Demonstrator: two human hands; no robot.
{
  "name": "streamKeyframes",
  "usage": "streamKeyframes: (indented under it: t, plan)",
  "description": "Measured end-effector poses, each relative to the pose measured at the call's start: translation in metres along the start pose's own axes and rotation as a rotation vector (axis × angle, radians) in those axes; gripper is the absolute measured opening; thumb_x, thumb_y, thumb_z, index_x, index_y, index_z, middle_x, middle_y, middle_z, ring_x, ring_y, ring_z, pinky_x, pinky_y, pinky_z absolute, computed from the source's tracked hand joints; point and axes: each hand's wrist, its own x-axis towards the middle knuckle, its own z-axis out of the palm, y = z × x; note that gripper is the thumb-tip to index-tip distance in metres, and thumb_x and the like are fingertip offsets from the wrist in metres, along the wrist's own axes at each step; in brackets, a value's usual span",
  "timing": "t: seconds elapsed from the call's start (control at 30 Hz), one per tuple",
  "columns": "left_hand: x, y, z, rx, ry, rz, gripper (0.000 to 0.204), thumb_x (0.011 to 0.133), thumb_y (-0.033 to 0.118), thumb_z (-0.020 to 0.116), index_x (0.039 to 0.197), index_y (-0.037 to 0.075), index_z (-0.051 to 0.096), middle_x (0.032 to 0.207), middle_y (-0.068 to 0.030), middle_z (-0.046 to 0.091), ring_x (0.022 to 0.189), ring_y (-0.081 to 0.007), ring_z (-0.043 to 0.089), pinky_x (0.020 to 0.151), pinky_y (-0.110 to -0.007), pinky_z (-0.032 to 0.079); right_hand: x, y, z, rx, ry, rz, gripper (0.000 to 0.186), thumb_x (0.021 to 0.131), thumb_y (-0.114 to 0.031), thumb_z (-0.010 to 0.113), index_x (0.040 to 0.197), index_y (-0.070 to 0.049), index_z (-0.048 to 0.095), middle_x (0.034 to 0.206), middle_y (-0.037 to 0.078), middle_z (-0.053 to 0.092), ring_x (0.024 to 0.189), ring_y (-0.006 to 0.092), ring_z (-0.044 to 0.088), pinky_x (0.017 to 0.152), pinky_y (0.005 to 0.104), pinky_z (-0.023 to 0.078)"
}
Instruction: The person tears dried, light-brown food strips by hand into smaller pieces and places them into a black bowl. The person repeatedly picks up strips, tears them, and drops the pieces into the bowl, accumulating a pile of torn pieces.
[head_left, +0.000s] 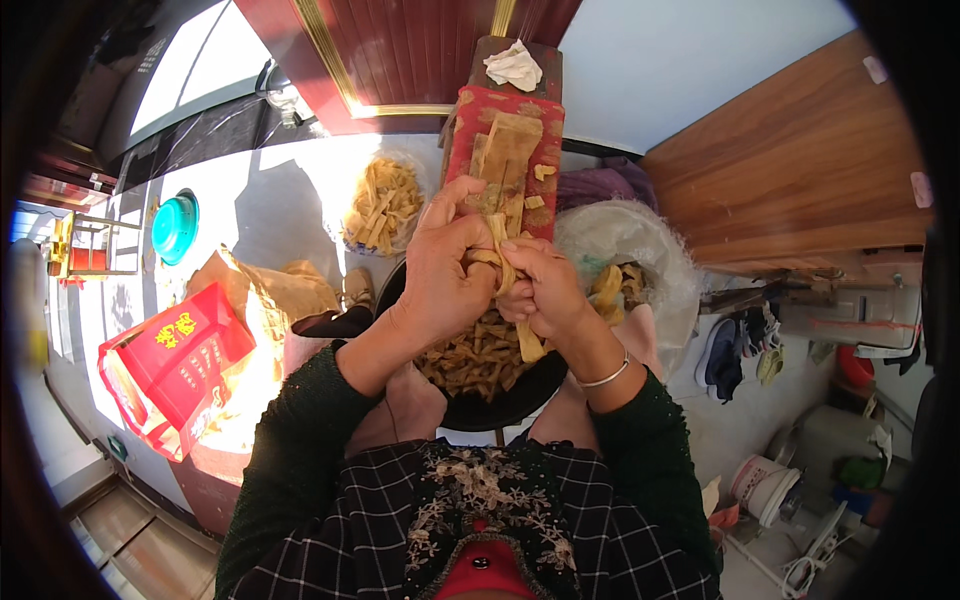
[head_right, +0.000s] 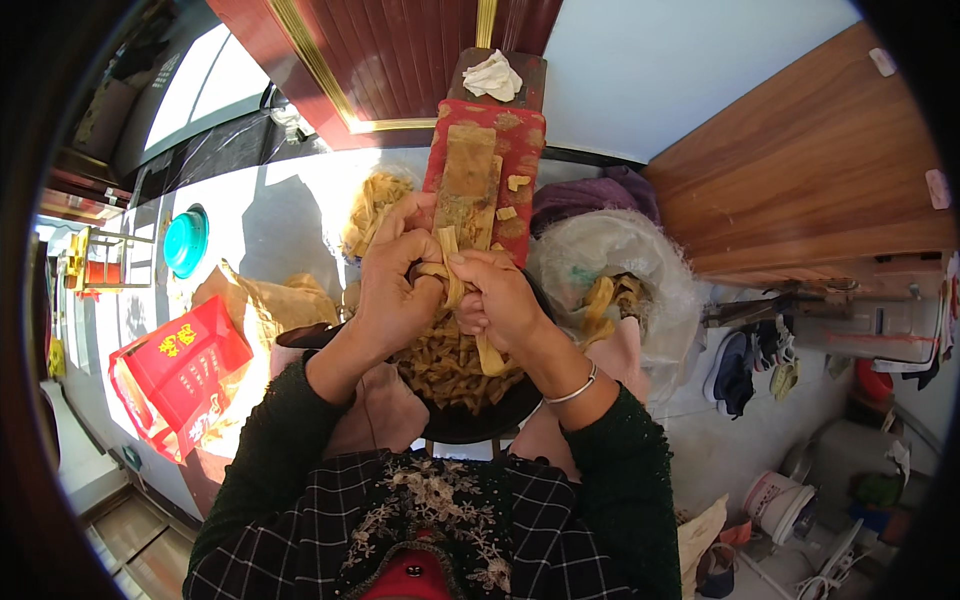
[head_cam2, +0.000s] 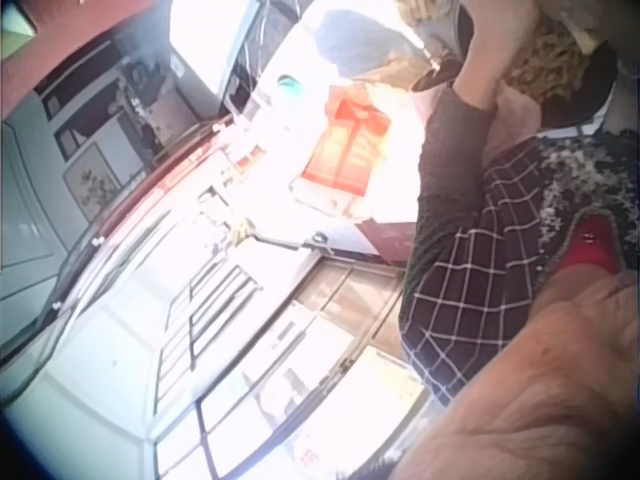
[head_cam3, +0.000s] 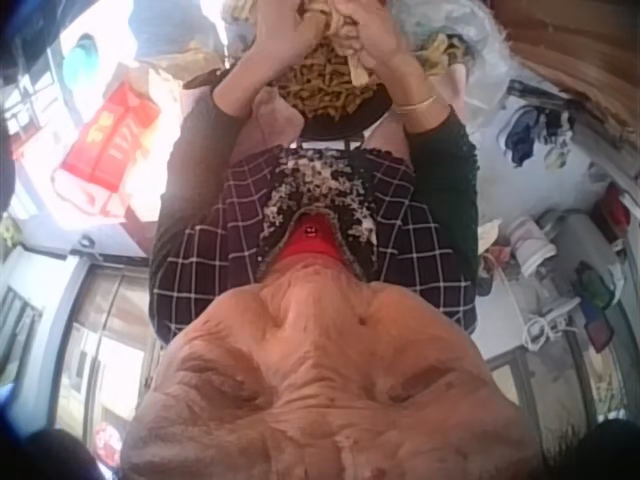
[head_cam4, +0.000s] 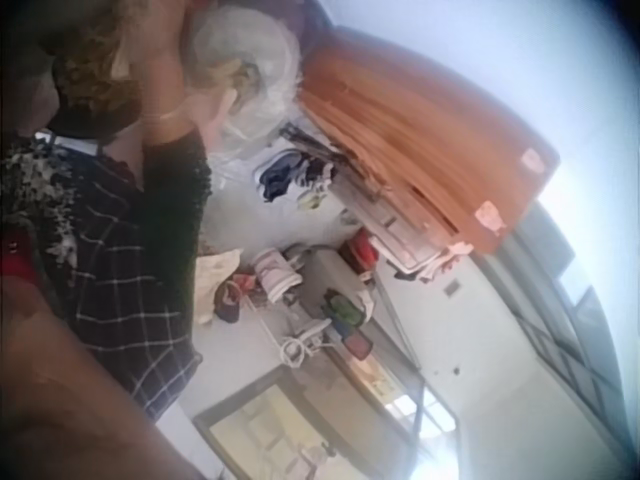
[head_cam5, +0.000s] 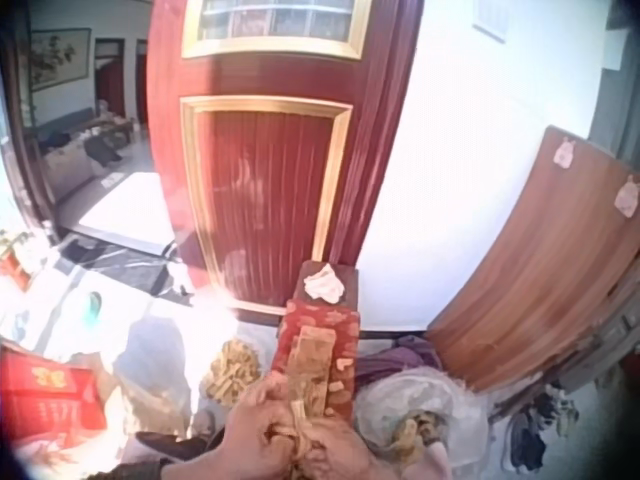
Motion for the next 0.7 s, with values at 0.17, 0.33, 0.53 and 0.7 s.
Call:
streamKeyframes:
  t: [0.17,0.33,0.53,0.7]
  plan:
    - [-0.004,0.003,-0.01,0.068,-0.11,0.108,0.009,0.073,-0.003,0.051,0.081,0.001,0.052,0.081,-0.0154,0.061,0.068,-0.0331,0.059,0.061,-0.036,0.048,0.003,-0.01,-0.014,-0.233,-0.108,0.039,0.012,0.087,-0.014,0.059,0.078,-0.008,0.054,0.055,-0.007,0.036,0.047,0.0028,0.03,0.042,0.0209,0.023]
    - [-0.001,-0.002,-0.009,-0.232,-0.124,-0.361,0.005,0.078,0.0,0.053,0.083,0.002,0.051,0.064,-0.014,0.056,0.055,-0.0276,0.056,0.054,-0.034,0.045,0.002,-0.01,-0.001,-0.731,0.095,-0.347,0.011,0.083,-0.009,0.064,0.092,-0.003,0.06,0.058,-0.007,0.043,0.048,0.0011,0.033,0.043,0.0194,0.025]
    - [0.002,-0.005,-0.007,0.088,-0.022,-0.253,0.006,0.077,0.003,0.057,0.078,0.001,0.052,0.063,-0.0143,0.054,0.051,-0.0239,0.055,0.05,-0.033,0.044,0.002,-0.008,-0.017,-0.181,-0.125,-0.172,0.022,0.085,-0.011,0.067,0.103,0.0,0.061,0.062,-0.005,0.047,0.048,0.0005,0.034,0.042,0.0185,0.027]
    - [0.008,-0.005,-0.015,-0.013,-0.156,-0.073,0.013,0.077,0.008,0.062,0.071,0.001,0.052,0.058,-0.0144,0.052,0.049,-0.0239,0.054,0.05,-0.033,0.043,0.005,0.0,-0.013,-0.227,0.036,-0.323,0.02,0.088,-0.013,0.065,0.104,-0.001,0.061,0.065,-0.005,0.048,0.048,0.0006,0.035,0.042,0.0175,0.026]
